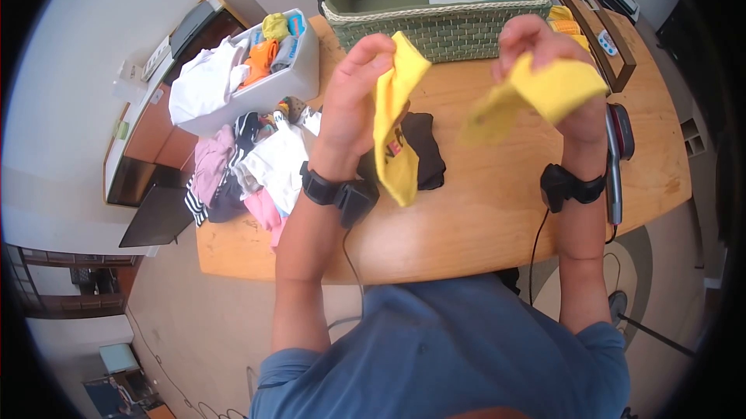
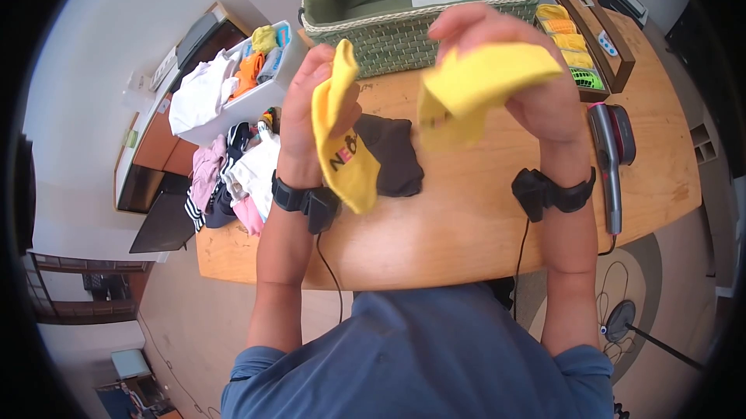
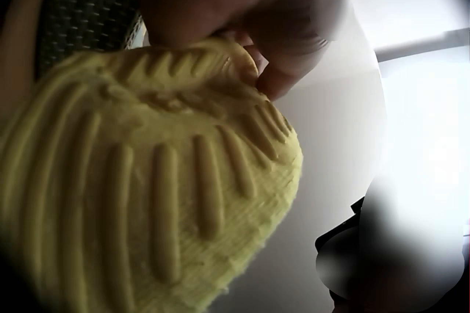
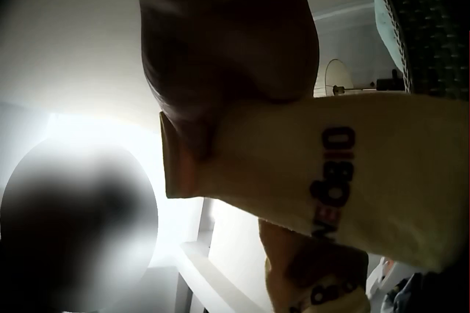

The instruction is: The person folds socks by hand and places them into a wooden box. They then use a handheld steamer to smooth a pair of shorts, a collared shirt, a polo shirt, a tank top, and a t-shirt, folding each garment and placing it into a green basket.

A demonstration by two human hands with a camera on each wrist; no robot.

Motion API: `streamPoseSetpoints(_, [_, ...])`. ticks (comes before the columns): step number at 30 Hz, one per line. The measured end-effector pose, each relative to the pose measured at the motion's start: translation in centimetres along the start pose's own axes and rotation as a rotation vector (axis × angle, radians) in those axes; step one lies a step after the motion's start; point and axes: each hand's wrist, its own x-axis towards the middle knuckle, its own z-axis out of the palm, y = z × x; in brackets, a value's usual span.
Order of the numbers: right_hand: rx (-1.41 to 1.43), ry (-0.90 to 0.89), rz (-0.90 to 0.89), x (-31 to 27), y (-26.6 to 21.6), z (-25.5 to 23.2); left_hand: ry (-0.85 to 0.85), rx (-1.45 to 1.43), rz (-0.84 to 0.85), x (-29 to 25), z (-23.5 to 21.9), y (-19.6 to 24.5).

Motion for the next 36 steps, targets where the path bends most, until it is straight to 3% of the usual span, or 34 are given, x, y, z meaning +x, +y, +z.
streamPoseSetpoints(2, [0.055, -0.050, 0.013, -0.2, -0.1, 1.2, -0.063, -0.154, -0.018, 0.4, 0.4, -0.2])
streamPoseSetpoints(4, [-0.234, -0.035, 0.017, 0.3, 0.9, 2.3, -0.096, -0.266, -0.057, 0.5, 0.8, -0.5])
streamPoseSetpoints(5, [-0.183, -0.020, 0.037, 0.4, 1.9, 3.0, -0.300, -0.387, -0.134, 1.0, 0.2, -0.9])
streamPoseSetpoints(6, [-0.132, -0.006, 0.057, 0.4, 2.7, 3.6, -0.046, -0.230, -0.043, 0.8, 2.3, -1.9])
streamPoseSetpoints(8, [-0.210, 0.033, 0.059, 0.5, 3.3, 3.8, -0.152, -0.243, -0.058, 0.8, 2.5, -2.4])
streamPoseSetpoints(12, [-0.321, 0.094, 0.099, 0.2, 3.5, 3.0, -0.120, -0.216, -0.056, 1.0, 2.7, -2.6])
streamPoseSetpoints(23, [-0.280, 0.158, 0.057, 0.2, 4.8, 3.9, -0.049, -0.051, -0.053, 1.3, 2.4, -2.6])
streamPoseSetpoints(26, [-0.346, 0.159, 0.073, 0.0, 4.9, 3.7, -0.124, 0.008, -0.064, 1.4, 1.0, -2.7])
streamPoseSetpoints(29, [-0.459, 0.194, 0.053, 0.0, 4.5, 3.6, -0.015, 0.249, -0.035, 1.0, 1.2, -2.4])
streamPoseSetpoints(33, [-0.566, 0.239, 0.116, 0.1, 3.3, 3.2, -0.028, 0.469, 0.224, 1.5, 0.2, -1.9])
streamPoseSetpoints(36, [-0.537, 0.250, 0.159, 0.2, 3.2, 3.5, -0.060, 0.572, 0.178, 0.3, 1.4, -1.0])
